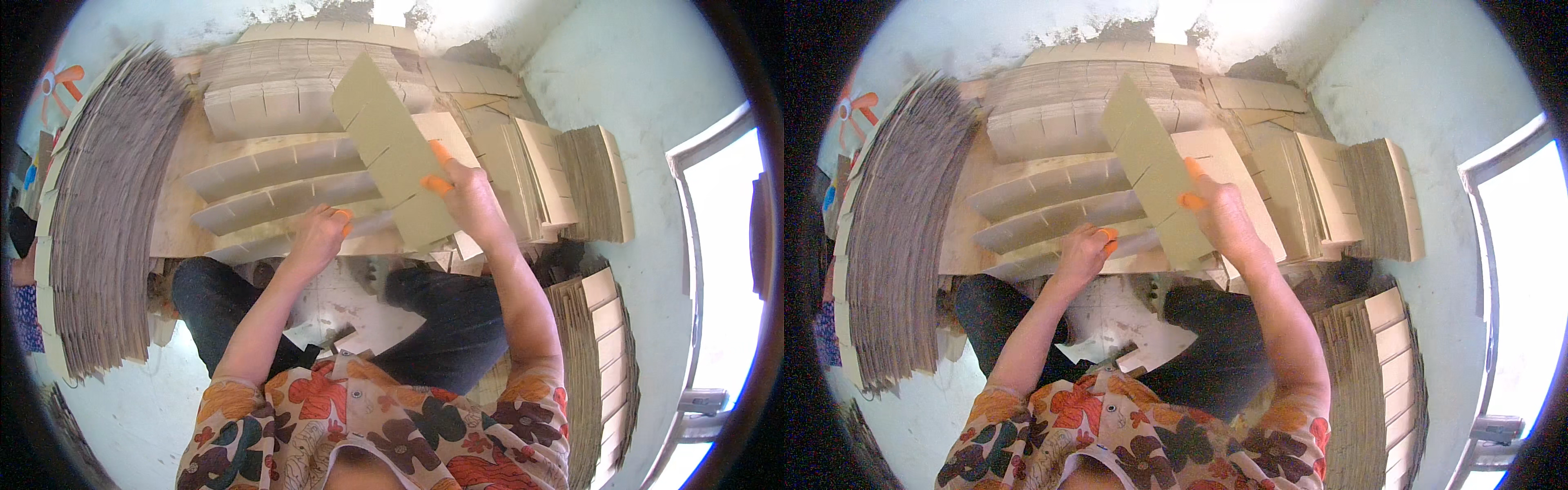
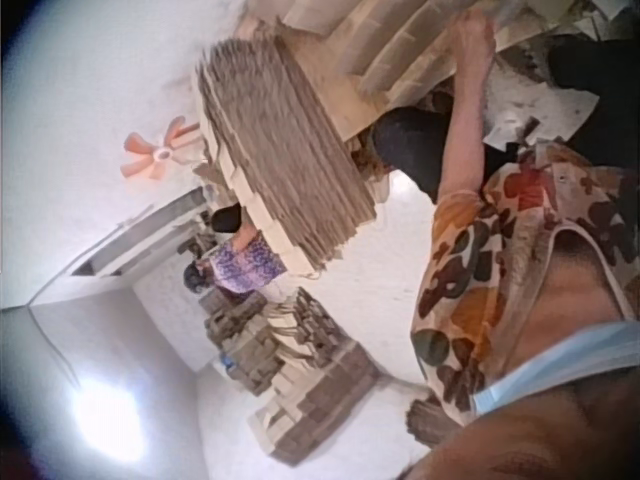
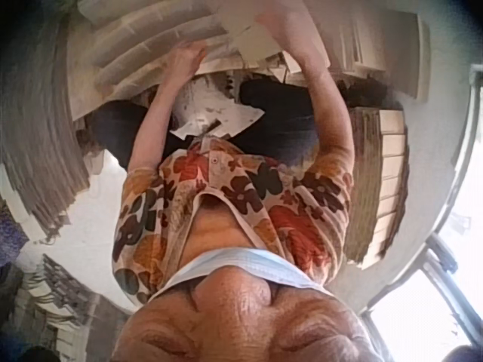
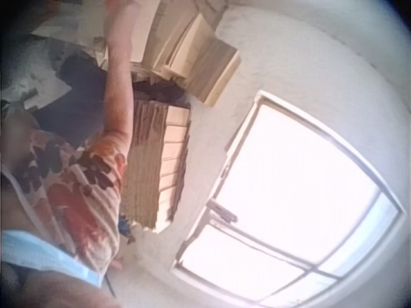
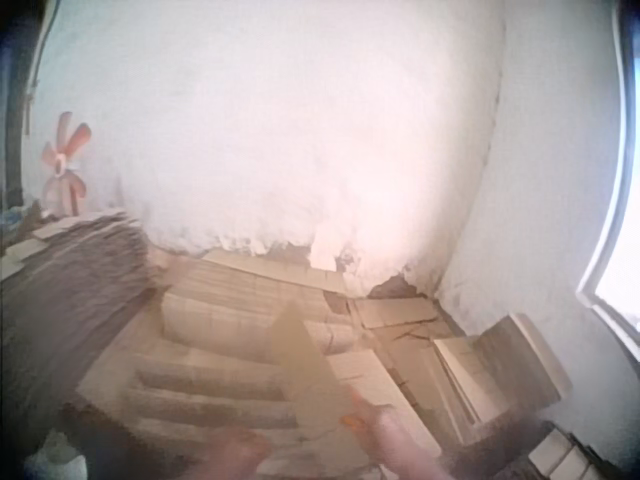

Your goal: The person inserts flat cardboard sheets into a pre-scored grid-like cardboard frame to form internal compartments. They repeatedly pick up sheets from a stack, align them with the frame, and press them into place, building up the divider structure.

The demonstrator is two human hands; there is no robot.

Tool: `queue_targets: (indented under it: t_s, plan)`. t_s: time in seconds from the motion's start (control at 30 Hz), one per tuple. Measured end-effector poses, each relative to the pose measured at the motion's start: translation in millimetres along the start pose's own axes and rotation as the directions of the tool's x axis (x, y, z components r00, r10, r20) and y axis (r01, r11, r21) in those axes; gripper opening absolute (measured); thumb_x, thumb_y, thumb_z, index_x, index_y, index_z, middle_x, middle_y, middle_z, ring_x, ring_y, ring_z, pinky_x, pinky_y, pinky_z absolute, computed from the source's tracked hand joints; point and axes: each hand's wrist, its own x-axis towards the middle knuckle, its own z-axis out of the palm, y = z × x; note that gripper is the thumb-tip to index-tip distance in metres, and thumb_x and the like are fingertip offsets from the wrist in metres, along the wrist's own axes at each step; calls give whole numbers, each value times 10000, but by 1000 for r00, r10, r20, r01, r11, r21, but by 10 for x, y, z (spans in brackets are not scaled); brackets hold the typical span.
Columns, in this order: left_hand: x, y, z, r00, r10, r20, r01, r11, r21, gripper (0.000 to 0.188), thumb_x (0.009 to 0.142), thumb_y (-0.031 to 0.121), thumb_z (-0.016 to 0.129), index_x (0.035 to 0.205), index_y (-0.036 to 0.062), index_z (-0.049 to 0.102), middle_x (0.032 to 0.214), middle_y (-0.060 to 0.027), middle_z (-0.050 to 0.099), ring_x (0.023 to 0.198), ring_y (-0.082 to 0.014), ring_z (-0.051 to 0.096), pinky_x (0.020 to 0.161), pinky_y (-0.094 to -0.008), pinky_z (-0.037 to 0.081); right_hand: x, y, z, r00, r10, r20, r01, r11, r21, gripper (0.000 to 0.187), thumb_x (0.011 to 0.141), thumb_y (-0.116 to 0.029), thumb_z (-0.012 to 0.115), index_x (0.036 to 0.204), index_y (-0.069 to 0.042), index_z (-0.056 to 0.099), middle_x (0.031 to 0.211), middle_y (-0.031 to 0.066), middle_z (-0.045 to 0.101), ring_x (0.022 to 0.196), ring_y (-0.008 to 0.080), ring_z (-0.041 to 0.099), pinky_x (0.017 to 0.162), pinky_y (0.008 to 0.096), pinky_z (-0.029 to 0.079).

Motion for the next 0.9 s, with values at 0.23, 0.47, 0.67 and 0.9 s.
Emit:
queue_targets:
  t_s: [0.23, 0.47, 0.67, 0.9]
  plan:
    - [8, -98, 124, 995, 59, -77, -60, 998, -17, 122, 727, 85, 697, 839, 56, 657, 726, -116, 631, 722, -302, 590, 637, -408, 486, 59, 165, 344, 994, -105, -4, 105, 993, 50, 500, 801, -47, 667, 1275, -6, 513, 837, 284, 625, 752, 345, 662, 677, 350, 507]
    - [-8, -161, 179, 999, -29, -36, 27, 999, -32, 125, 713, 65, 698, 829, 49, 654, 699, -142, 596, 699, -322, 573, 616, -430, 476, 147, 35, 310, 994, -49, 102, 51, 999, -16, 446, 795, -20, 645, 1227, 20, 544, 920, 301, 615, 835, 391, 648, 714, 371, 510]
    - [6, -154, 173, 998, 1, -60, -3, 999, -46, 137, 697, 45, 696, 828, 54, 655, 701, -146, 596, 702, -335, 575, 611, -439, 475, 133, 118, 492, 977, -172, 126, 166, 985, 57, 423, 767, -11, 650, 1178, 40, 562, 896, 286, 617, 797, 400, 634, 684, 400, 500]
    - [49, -148, 191, 999, 17, -35, -20, 998, -67, 133, 694, 14, 674, 823, 38, 653, 714, -163, 582, 719, -345, 573, 612, -436, 467, 208, 290, 776, 944, -203, 260, 233, 968, -89, 331, 766, -43, 650, 1085, 22, 590, 809, 263, 614, 764, 408, 614, 677, 456, 487]
